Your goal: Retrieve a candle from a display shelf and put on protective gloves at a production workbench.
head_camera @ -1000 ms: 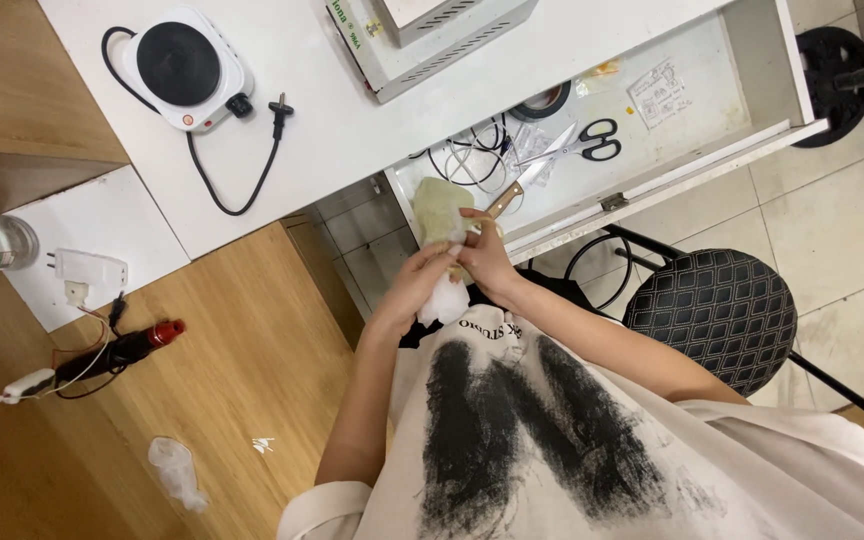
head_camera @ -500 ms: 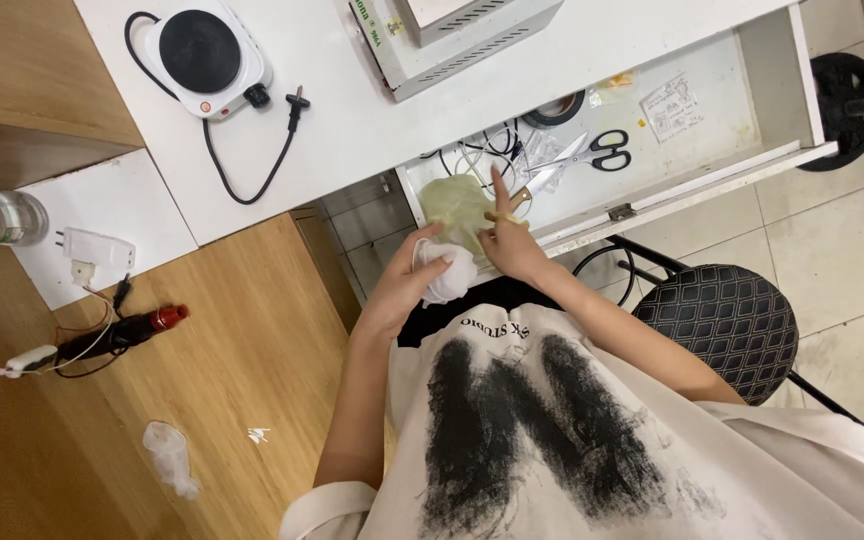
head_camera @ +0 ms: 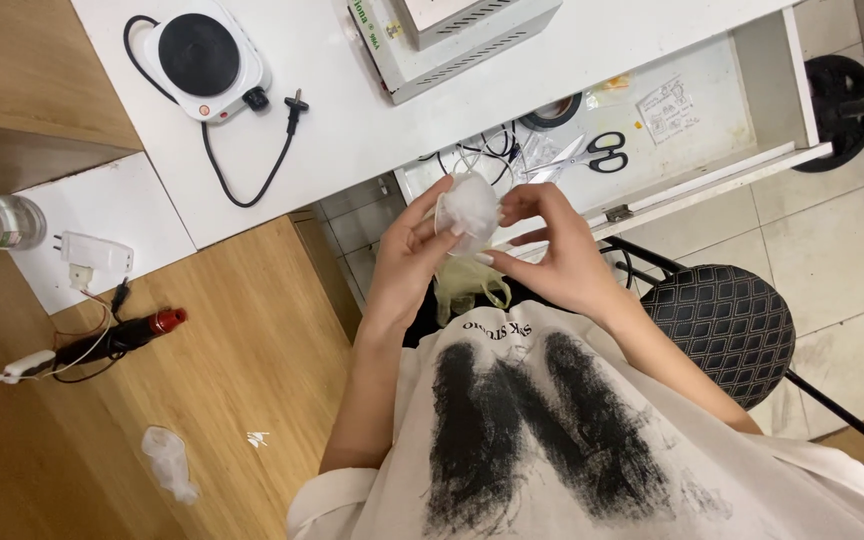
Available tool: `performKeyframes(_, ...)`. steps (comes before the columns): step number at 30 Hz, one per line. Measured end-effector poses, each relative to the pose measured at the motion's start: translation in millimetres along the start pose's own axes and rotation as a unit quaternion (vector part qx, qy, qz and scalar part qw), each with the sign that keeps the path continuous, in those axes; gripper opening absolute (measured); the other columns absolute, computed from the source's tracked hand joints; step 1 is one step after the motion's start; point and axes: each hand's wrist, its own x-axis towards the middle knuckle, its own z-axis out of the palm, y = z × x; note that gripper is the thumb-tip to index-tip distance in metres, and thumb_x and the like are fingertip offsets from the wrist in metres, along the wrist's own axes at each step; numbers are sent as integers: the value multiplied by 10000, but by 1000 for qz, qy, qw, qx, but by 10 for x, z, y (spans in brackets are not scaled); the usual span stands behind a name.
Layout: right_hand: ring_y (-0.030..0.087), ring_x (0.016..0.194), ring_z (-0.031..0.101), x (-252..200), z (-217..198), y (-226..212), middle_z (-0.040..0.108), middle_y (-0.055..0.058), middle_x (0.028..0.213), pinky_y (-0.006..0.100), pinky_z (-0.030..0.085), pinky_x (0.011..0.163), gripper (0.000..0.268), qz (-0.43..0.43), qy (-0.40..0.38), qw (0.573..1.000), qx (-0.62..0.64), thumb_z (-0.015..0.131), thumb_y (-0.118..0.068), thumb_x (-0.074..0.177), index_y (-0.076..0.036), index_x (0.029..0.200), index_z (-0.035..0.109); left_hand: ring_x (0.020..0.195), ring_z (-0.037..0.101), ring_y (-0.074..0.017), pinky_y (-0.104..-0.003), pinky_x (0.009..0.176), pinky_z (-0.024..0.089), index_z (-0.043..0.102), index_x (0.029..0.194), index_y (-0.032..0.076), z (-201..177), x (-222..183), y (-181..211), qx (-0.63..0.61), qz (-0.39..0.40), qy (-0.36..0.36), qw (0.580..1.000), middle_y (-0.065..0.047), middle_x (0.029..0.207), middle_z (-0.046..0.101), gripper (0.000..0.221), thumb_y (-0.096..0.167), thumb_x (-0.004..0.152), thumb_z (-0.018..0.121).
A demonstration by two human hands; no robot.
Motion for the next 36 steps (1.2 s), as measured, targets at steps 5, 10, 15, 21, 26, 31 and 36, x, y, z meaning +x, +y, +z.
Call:
performKeyframes(5, 199, 1029, 722, 9, 62, 72, 644, 97, 1178, 308, 632, 817, 401, -18, 7, 1000, -23, 806, -118, 856, -23, 1193, 609, 1087, 684, -134, -282, 941, 551, 402, 1583, 69, 62, -7, 63, 50, 16, -19, 998, -149, 1260, 710, 624, -29, 992, 576)
performKeyframes(10, 216, 1024, 737, 22, 58, 28, 677, 104, 1157, 326, 633, 822, 342, -30, -3, 999, -31, 783, -121, 889, -23, 1182, 638, 1116, 670, -123, -274, 959, 549, 350, 1604, 76, 49, -44, 68, 90, 23, -46, 995, -133, 1373, 650, 602, -13, 1029, 505)
performKeyframes(15, 256, 846, 740, 31, 94, -52, 703, 130, 981, 367, 597, 711, 292, -9, -5, 990, -142, 760, -197, 933, -10, 1109, 620, 1167, 596, -139, -265, 1007, 493, 233, 1650, 106, 81, -98, -15, 114, 5, -81, 990, -119, 1465, 568, 696, -59, 1016, 469)
performKeyframes(21, 194, 882, 700, 0, 57, 467, 687, 79, 977, 348, 586, 772, 153, 67, 3, 997, 41, 555, -154, 1074, -27, 1142, 606, 1210, 646, -182, -291, 1030, 510, 328, 1591, 69, 2, -118, 114, 109, 21, -71, 991, -134, 1417, 606, 674, -104, 947, 424)
performKeyframes(26, 158, 999, 648, 58, -172, 617, 652, 36, 1053, 411, 579, 936, 162, 199, 40, 926, 319, 503, -188, 1107, -50, 1095, 589, 1100, 696, -189, -308, 962, 573, 488, 1459, 39, -193, -122, 226, 108, 10, -3, 994, -161, 1281, 686, 562, -83, 920, 391)
performKeyframes(31, 167, 1076, 649, 97, -338, 510, 666, 42, 1141, 435, 582, 989, 222, 255, 76, 857, 441, 452, -205, 1063, -69, 1117, 619, 1023, 712, -183, -327, 895, 596, 564, 1388, 23, -315, -115, 299, 65, 0, 56, 996, -160, 1137, 710, 487, -58, 942, 387)
performKeyframes(36, 139, 1034, 577, -16, -284, 844, 609, 60, 1131, 273, 486, 919, 209, 121, 139, 965, 184, 534, -196, 1118, -55, 982, 606, 1020, 688, -150, -329, 895, 604, 583, 1394, 25, -335, -116, 261, 22, 3, 71, 997, -103, 1106, 688, 427, -17, 996, 434)
